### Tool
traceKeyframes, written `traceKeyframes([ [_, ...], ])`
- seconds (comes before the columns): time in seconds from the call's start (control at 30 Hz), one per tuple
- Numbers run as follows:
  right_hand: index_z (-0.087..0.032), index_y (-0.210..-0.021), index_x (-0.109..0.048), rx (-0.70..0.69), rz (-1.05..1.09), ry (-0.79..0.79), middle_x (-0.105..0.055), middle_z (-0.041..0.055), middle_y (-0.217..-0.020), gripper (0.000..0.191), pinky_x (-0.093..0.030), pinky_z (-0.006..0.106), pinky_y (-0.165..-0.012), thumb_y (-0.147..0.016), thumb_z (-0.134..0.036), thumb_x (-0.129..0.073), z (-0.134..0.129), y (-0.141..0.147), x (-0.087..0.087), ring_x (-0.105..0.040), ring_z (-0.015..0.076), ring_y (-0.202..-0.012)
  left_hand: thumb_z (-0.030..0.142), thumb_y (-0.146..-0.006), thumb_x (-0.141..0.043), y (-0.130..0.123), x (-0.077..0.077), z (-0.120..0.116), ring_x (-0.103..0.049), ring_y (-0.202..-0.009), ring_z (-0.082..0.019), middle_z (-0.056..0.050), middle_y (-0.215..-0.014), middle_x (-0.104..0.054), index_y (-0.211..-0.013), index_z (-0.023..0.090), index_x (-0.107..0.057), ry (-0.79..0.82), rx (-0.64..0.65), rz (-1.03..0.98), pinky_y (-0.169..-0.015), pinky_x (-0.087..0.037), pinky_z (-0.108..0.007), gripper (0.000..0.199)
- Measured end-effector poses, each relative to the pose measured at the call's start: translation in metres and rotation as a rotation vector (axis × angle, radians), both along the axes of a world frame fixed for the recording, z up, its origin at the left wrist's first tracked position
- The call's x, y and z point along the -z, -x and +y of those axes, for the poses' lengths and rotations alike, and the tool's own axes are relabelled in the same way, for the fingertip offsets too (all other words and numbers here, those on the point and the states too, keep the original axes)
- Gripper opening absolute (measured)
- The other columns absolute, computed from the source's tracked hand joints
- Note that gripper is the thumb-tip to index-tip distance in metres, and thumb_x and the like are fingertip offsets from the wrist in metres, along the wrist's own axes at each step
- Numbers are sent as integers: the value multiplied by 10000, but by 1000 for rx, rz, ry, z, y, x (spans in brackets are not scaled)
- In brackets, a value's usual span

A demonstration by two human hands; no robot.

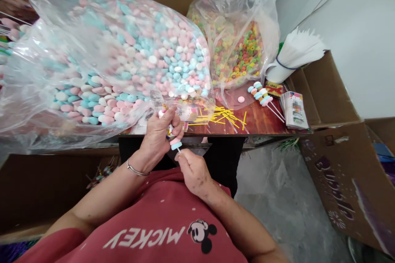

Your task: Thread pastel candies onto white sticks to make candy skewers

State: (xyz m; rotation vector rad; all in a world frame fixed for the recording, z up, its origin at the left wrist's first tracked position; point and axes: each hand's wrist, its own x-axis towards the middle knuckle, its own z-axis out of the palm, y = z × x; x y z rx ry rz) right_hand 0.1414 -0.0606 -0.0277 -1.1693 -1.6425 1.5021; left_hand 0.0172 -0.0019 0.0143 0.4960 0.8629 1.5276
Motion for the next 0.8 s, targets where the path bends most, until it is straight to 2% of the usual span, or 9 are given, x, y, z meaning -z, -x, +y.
traceKeyframes([
  [0.13,-203,-728,-518,50,501,534,-244,-125,-448,214,-143,200,-365,-837,-387,-515,3,9,-3,-147,51,-370,383,-680,-826,-6,4,-4,-393,-340,-35,92,-524,-483,-765,184,-533,-9,65,-74,-351,-385,-184,364],
  [0.17,-204,-719,-514,58,553,593,-228,-133,-440,207,-125,198,-357,-820,-384,-537,4,11,-3,-123,46,-363,374,-679,-827,-8,5,-6,-394,-344,-35,94,-520,-480,-765,182,-536,-10,70,-83,-371,-404,-189,359],
  [0.23,-204,-714,-514,82,565,596,-234,-134,-440,218,-119,198,-357,-811,-394,-557,6,13,-3,-121,43,-363,372,-666,-834,-12,7,-9,-435,-366,-46,92,-506,-477,-739,176,-533,-4,73,-81,-414,-435,-201,366],
  [0.3,-199,-727,-526,120,461,452,-271,-119,-459,244,-144,202,-374,-831,-419,-548,8,11,-2,-164,48,-383,391,-638,-847,-13,9,-11,-525,-423,-77,73,-525,-524,-729,175,-537,7,71,-57,-452,-455,-213,389],
  [0.4,-192,-782,-558,117,176,105,-355,-79,-515,267,-246,210,-439,-891,-422,-477,13,0,-4,-295,73,-449,462,-580,-865,-5,10,-10,-659,-596,-150,4,-660,-662,-756,175,-569,5,52,-31,-532,-501,-243,448],
  [0.47,-194,-817,-572,78,-21,-97,-414,-55,-558,265,-308,216,-502,-925,-385,-422,16,-10,-7,-379,88,-501,520,-550,-860,7,8,-5,-699,-709,-194,-38,-751,-714,-775,174,-598,-14,5,-30,-608,-537,-279,489],
  [0.57,-200,-849,-593,15,-269,-291,-485,-35,-602,261,-342,218,-549,-947,-325,-386,19,-20,-12,-435,96,-533,579,-548,-835,27,1,7,-714,-791,-234,-71,-804,-731,-805,168,-637,-53,-109,-17,-670,-561,-317,524],
  [0.67,-194,-837,-610,-18,-403,-432,-520,-23,-602,274,-351,212,-544,-959,-283,-381,18,-22,-15,-441,96,-521,483,-584,-853,38,-5,17,-710,-701,-205,-42,-764,-711,-806,172,-642,-33,-199,20,-622,-563,-302,436],
  [0.8,-181,-844,-643,112,-479,-684,-593,18,-637,283,-381,219,-600,-956,-240,-391,16,-17,-9,-510,113,-582,328,-636,-848,30,-7,19,-609,-495,-110,30,-601,-613,-719,177,-607,-8,-247,33,-478,-496,-218,296],
])
